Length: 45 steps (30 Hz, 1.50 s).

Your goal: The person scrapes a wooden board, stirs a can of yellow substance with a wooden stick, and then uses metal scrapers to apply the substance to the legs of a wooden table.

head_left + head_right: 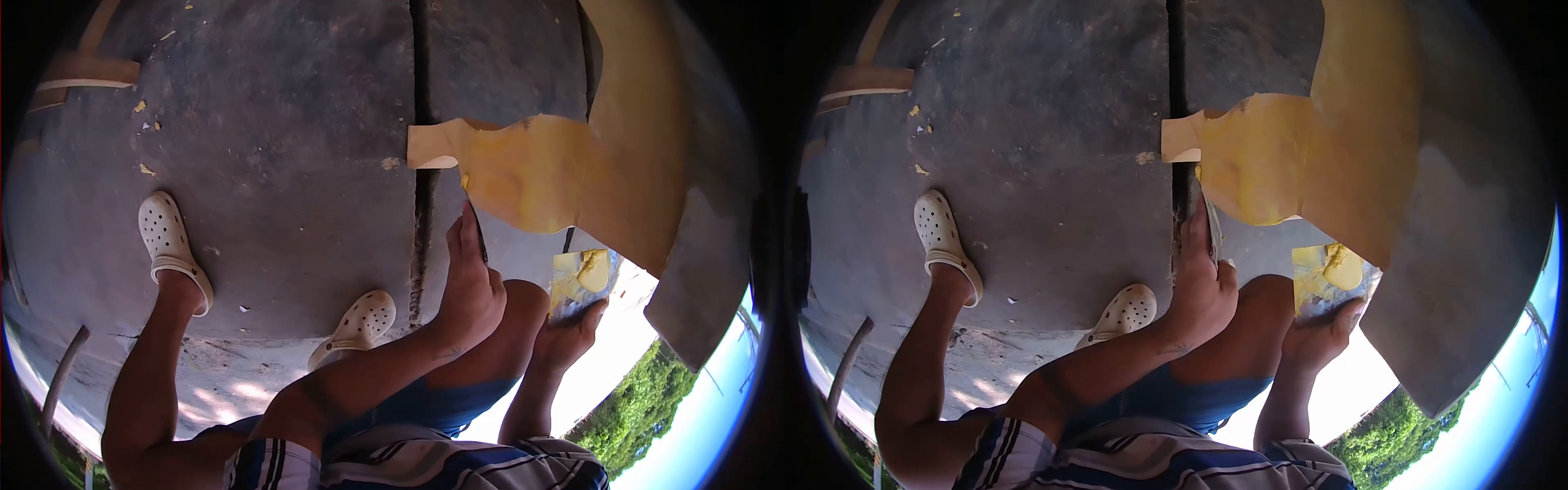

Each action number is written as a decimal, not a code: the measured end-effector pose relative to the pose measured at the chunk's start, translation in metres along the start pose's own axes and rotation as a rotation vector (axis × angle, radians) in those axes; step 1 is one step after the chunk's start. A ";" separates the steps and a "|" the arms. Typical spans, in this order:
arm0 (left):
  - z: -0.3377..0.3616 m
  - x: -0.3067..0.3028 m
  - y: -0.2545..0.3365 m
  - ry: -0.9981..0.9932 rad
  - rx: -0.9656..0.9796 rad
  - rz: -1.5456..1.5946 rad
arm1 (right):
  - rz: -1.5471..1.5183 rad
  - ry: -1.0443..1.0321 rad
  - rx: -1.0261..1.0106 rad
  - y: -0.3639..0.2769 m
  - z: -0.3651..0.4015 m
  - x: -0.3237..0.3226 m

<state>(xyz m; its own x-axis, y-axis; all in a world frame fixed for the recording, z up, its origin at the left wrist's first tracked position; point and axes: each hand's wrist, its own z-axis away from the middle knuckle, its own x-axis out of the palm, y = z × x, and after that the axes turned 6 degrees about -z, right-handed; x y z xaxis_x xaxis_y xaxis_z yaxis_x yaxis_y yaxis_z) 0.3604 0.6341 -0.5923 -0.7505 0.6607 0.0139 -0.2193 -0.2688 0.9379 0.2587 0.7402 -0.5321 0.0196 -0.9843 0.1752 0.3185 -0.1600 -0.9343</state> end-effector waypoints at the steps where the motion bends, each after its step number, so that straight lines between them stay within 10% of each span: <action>1: 0.005 -0.005 -0.002 -0.130 -0.034 -0.064 | -0.002 0.026 -0.012 0.000 -0.002 0.002; 8: -0.044 -0.085 -0.050 -0.169 -0.212 0.332 | -0.002 0.062 -0.048 0.013 -0.014 -0.010; 23: 0.008 -0.054 0.051 -0.112 0.322 -0.123 | -0.130 0.024 0.057 0.014 -0.016 -0.004; 36: -0.033 -0.077 0.022 -0.083 -0.106 0.194 | -0.097 -0.023 -0.010 0.024 -0.035 -0.028; 45: 0.008 -0.062 0.098 -0.195 0.382 -0.081 | -0.231 -0.050 0.077 0.024 -0.031 -0.013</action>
<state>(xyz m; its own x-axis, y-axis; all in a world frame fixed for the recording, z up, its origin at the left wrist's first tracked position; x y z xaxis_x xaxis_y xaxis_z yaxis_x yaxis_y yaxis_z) 0.3902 0.5725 -0.4982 -0.6005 0.7989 -0.0337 0.0013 0.0431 0.9991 0.2363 0.7468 -0.5662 -0.0154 -0.9172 0.3982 0.3916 -0.3719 -0.8416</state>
